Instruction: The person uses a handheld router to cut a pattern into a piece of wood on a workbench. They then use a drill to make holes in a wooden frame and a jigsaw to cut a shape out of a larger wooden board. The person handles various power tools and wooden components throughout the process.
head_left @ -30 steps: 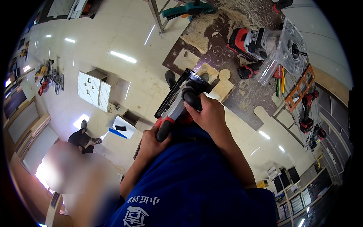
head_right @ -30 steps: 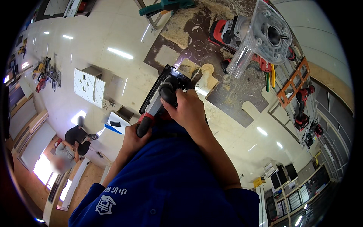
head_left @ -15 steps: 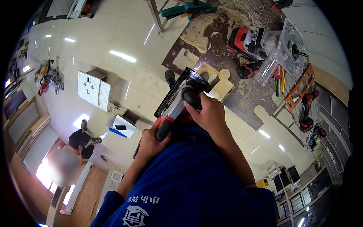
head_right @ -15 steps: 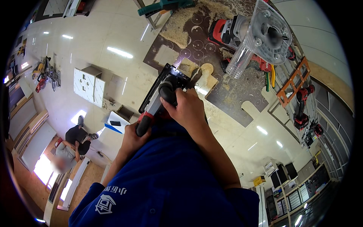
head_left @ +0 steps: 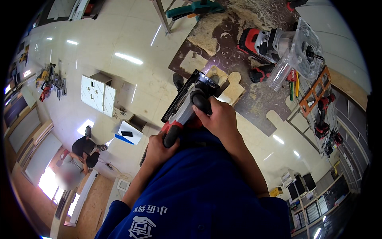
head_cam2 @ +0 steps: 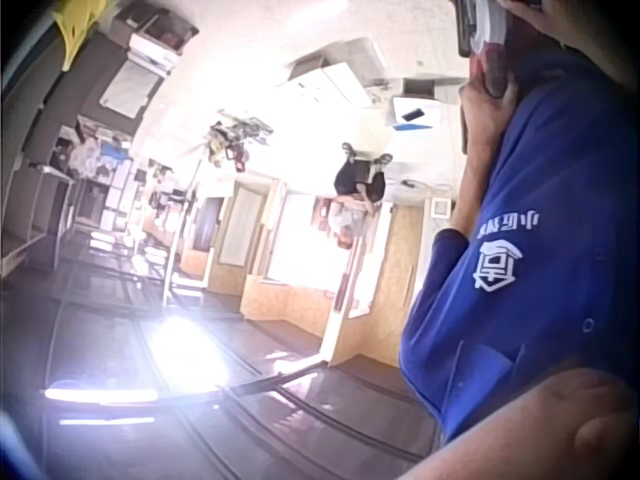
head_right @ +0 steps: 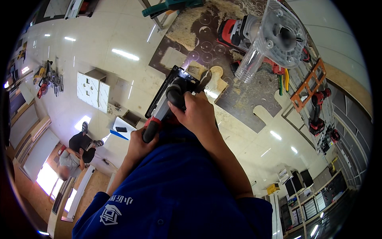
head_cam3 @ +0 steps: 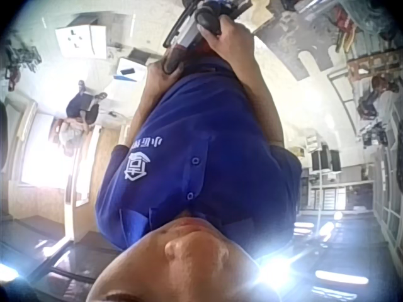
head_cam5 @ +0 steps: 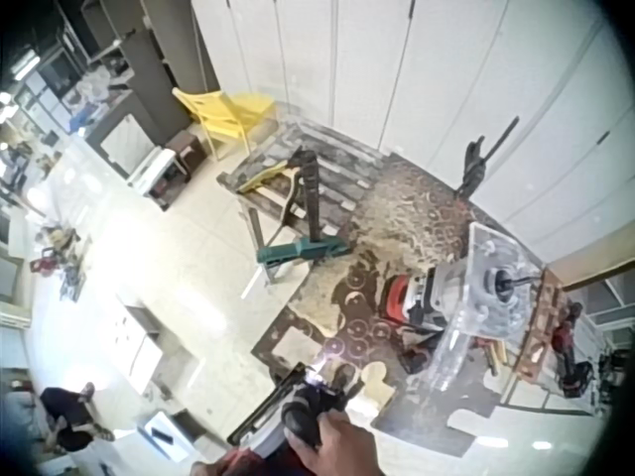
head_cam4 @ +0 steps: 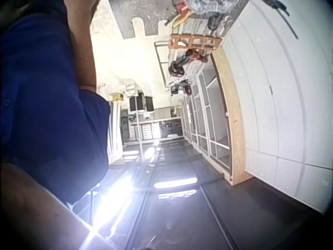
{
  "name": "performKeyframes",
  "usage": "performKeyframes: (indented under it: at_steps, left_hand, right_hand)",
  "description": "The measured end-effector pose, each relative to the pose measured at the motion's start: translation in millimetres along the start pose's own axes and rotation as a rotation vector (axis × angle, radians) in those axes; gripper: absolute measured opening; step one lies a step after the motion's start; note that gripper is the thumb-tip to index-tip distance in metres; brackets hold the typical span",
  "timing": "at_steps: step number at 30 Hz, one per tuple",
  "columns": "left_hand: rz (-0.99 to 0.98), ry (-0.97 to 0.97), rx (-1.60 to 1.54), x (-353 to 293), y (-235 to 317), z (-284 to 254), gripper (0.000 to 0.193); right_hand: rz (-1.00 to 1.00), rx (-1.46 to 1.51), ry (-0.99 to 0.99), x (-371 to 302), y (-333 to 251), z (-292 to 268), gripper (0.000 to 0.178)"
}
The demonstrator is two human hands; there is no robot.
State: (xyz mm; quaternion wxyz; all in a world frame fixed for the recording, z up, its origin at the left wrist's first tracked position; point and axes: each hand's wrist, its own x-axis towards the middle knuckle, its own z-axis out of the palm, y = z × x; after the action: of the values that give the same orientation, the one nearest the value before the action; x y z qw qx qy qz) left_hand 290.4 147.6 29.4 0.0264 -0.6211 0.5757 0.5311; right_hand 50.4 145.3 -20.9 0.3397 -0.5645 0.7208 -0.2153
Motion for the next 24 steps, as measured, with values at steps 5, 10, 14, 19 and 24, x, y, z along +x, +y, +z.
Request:
performKeyframes:
  at_steps: [5, 10, 14, 19, 24]
  left_hand:
    - [0.004, -0.002, 0.009, 1.3, -0.2, 0.3, 0.028]
    - [-0.019, 0.000, 0.004, 3.5, 0.0, 1.3, 0.030]
    - [-0.019, 0.002, 0.004, 4.6, 5.3, 0.8, 0.030]
    - [-0.032, -0.018, -0.002, 5.0, 10.1, -0.7, 0.029]
    - [-0.017, -0.023, 0.014, 5.1, 2.8, 1.7, 0.028]
  right_hand:
    - [-0.003, -0.015, 0.002, 1.5, 0.8, -1.3, 0.042]
    - [0.019, -0.027, -0.009, 1.8, 2.0, -1.7, 0.043]
    - [0.026, -0.029, -0.015, 2.4, 3.2, -2.8, 0.043]
    - [0.013, -0.022, -0.011, 4.5, 2.3, -5.1, 0.043]
    - [0.025, -0.031, -0.014, 5.2, 4.3, -4.7, 0.043]
